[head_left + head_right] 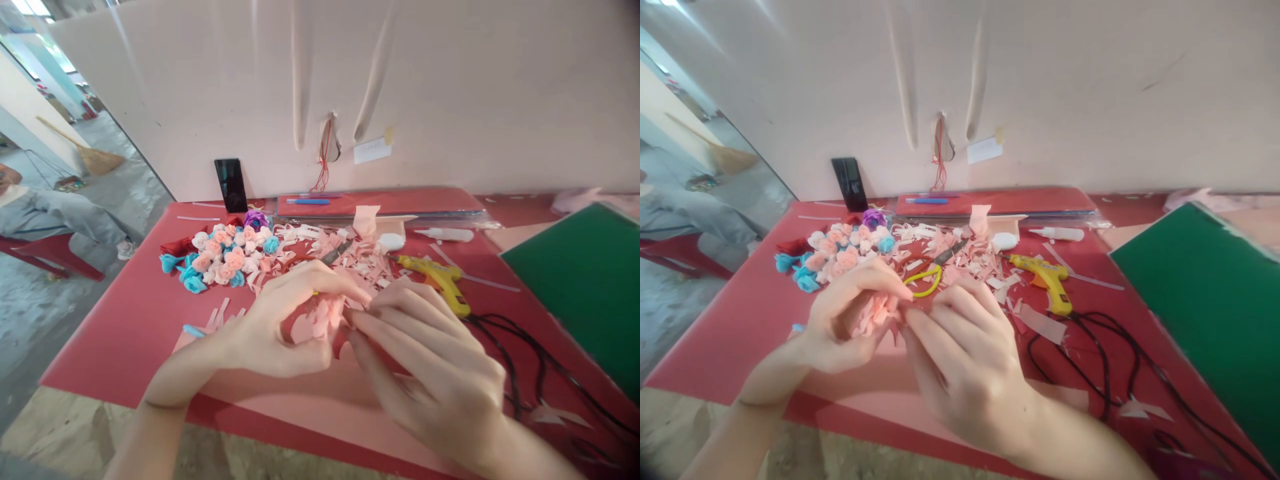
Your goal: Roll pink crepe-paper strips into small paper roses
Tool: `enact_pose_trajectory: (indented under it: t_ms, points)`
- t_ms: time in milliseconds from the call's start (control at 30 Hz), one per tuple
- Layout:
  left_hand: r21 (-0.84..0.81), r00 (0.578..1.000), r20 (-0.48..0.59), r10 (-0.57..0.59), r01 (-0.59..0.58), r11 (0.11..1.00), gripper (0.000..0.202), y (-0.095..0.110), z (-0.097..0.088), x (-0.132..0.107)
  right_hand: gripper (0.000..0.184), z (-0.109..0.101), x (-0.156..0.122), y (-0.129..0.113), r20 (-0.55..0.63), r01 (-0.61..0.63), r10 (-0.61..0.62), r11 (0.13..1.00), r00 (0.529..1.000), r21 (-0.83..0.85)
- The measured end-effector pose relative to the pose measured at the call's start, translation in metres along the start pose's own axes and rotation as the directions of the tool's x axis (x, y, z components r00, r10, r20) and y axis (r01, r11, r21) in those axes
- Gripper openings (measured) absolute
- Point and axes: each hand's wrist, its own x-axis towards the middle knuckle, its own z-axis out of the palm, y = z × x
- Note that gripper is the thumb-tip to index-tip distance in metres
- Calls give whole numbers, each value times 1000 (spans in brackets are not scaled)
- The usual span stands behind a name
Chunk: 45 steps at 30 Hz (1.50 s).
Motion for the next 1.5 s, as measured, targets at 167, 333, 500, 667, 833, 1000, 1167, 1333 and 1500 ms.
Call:
enact_pose_trajectory:
  t_ms: [167,333,500,667,833,1000,1167,1333,1500]
  points:
    - [45,999,-32,-19,20,999,42,-4,1,-5,18,2,0,1,-25,41,-42,997,999,-68]
    - [111,997,-71,-11,19,994,40,-2,2,-5,18,1,1,5,-4,58,-58,997,998,-42]
    - [75,995,-50,-83,87,993,38,14,-8,2,19,-7,7,18,139,-64,28,963,990,263]
    - [-22,939,58,-338,340,940,16,24,-18,7,24,-8,9,35,351,-134,-50,867,935,480]
    - [-228,835,253,-489,543,809,14,23,-17,6,42,-5,10,44,471,-133,-153,844,869,519]
    - [-432,726,387,-568,687,583,13,24,-14,3,43,-6,14,45,525,-113,-258,811,811,574]
    - [-420,697,387,-604,716,558,13,28,-12,3,39,-4,15,45,523,-157,-264,762,811,628]
    - [-450,733,353,-581,678,582,12,30,-9,5,38,-4,8,49,534,-226,-231,721,813,655]
    - [-431,730,313,-607,679,594,15,34,-8,9,36,-3,5,50,520,-287,-196,648,831,705]
